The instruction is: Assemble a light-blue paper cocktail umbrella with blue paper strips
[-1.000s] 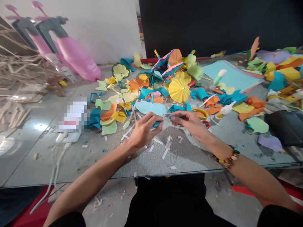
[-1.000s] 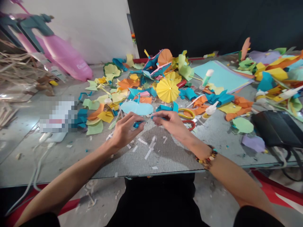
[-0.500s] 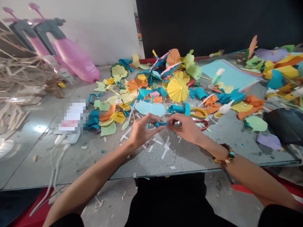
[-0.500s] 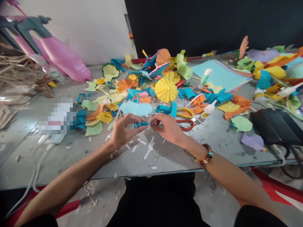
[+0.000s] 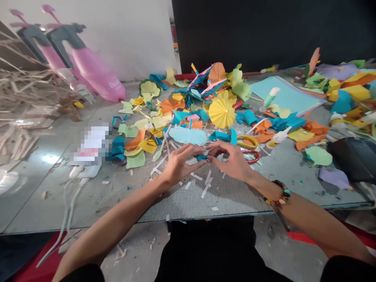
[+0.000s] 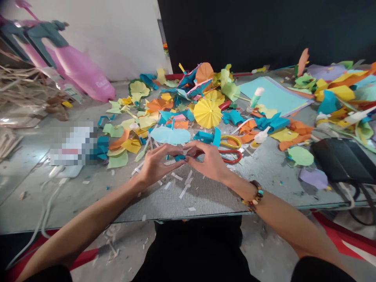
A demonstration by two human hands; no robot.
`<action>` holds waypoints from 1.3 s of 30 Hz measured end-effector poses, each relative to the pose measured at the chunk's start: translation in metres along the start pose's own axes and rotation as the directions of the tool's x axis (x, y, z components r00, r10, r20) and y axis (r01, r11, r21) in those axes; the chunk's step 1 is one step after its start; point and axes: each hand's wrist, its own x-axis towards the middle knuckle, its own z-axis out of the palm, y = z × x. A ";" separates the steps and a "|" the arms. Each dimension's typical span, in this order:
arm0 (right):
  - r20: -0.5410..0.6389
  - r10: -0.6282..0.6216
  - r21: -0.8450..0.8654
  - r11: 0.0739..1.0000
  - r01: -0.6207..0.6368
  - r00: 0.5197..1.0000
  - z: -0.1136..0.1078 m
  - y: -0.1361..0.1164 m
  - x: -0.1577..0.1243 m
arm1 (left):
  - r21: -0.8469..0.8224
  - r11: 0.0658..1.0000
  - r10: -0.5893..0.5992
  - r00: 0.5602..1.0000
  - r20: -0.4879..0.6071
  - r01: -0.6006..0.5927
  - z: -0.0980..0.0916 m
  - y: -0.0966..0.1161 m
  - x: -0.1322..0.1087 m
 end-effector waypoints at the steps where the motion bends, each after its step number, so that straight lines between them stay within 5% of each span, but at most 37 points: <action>1: -0.027 0.014 0.010 1.000 -0.014 1.000 0.000 0.001 0.001 | -0.002 1.000 0.002 1.000 -0.007 -0.002 0.000 0.001 0.001; 7: -0.191 0.052 0.047 0.998 -0.043 0.980 -0.006 0.002 0.005 | -0.046 0.998 -0.053 0.997 -0.050 0.050 -0.002 0.000 0.004; 23: -0.175 0.126 0.048 0.992 -0.119 0.977 -0.010 0.005 0.007 | -0.045 0.997 -0.066 0.990 -0.122 0.061 -0.003 0.000 0.004; 31: -0.148 -0.049 -0.192 0.981 0.020 0.988 -0.014 -0.008 0.003 | -0.006 0.999 0.040 0.999 -0.032 -0.040 -0.003 0.003 0.002; 39: -0.222 -0.292 -0.541 0.831 0.132 0.930 -0.058 -0.026 -0.046 | 0.079 0.950 0.292 0.947 0.133 -0.303 0.002 0.005 -0.004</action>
